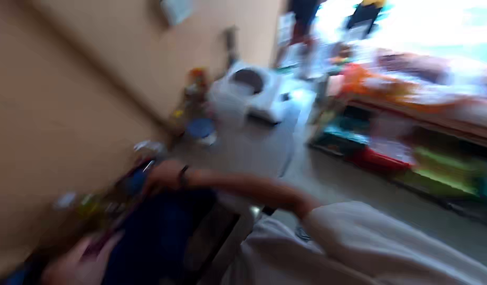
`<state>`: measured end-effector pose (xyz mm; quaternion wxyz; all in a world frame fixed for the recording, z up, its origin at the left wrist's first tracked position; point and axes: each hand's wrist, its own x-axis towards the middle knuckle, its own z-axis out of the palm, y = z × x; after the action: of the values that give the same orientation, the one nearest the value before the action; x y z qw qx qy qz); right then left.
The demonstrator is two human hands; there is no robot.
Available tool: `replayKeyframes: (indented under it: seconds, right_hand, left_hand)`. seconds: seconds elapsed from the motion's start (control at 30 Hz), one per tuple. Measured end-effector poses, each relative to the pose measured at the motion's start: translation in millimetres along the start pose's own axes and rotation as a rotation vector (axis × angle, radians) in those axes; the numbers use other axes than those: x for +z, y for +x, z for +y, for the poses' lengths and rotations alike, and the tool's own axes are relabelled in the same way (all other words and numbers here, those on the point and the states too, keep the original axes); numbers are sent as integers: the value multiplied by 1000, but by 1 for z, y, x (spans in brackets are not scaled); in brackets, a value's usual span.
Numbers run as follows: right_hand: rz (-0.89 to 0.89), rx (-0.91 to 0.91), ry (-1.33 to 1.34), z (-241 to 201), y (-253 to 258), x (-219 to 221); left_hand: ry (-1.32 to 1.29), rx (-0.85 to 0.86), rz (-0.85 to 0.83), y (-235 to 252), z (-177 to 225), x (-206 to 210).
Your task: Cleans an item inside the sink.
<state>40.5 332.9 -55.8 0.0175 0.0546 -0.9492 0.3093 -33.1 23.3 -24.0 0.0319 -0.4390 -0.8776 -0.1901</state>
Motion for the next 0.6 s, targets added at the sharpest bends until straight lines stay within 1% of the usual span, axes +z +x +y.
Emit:
replayKeyframes:
  seconds: [0.03, 0.1, 0.17, 0.27, 0.33, 0.37, 0.4, 0.43, 0.47, 0.5, 0.53, 0.6]
  right_hand:
    - [16, -31, -2, 6, 8, 0]
    - [108, -75, -31, 13, 26, 1]
    - [171, -64, -53, 4, 33, -6]
    - [413, -99, -44, -12, 28, -4]
    - [647, -172, -38, -13, 25, 19]
    - [728, -200, -26, -12, 18, 40]
    - [766, -221, -19, -9, 7, 67]
    - [763, -248, -16, -2, -7, 97]
    - [696, -254, -6, 8, -25, 131]
    - [563, -215, 15, 19, -45, 166]
    - [366, -132, 63, 27, -66, 197]
    - [-28, 82, 204, 37, -104, 244]
  left_hand:
    - [30, -16, 54, 6, -2, 3]
    - [105, -51, 161, 17, -7, 6]
    - [199, -47, 217, 13, -9, 0]
    - [266, 11, 331, 4, -10, -5]
    - [320, 52, 407, -7, -14, 4]
    - [345, 37, 425, -19, -16, 15]
    - [366, -12, 424, -35, -17, 34]
    - [361, -77, 422, -53, -20, 62]
    - [332, -153, 386, -76, -24, 96]
    - [285, -234, 296, -102, -30, 132]
    - [239, -303, 185, -130, -36, 165]
    - [136, -398, 10, -178, -42, 210]
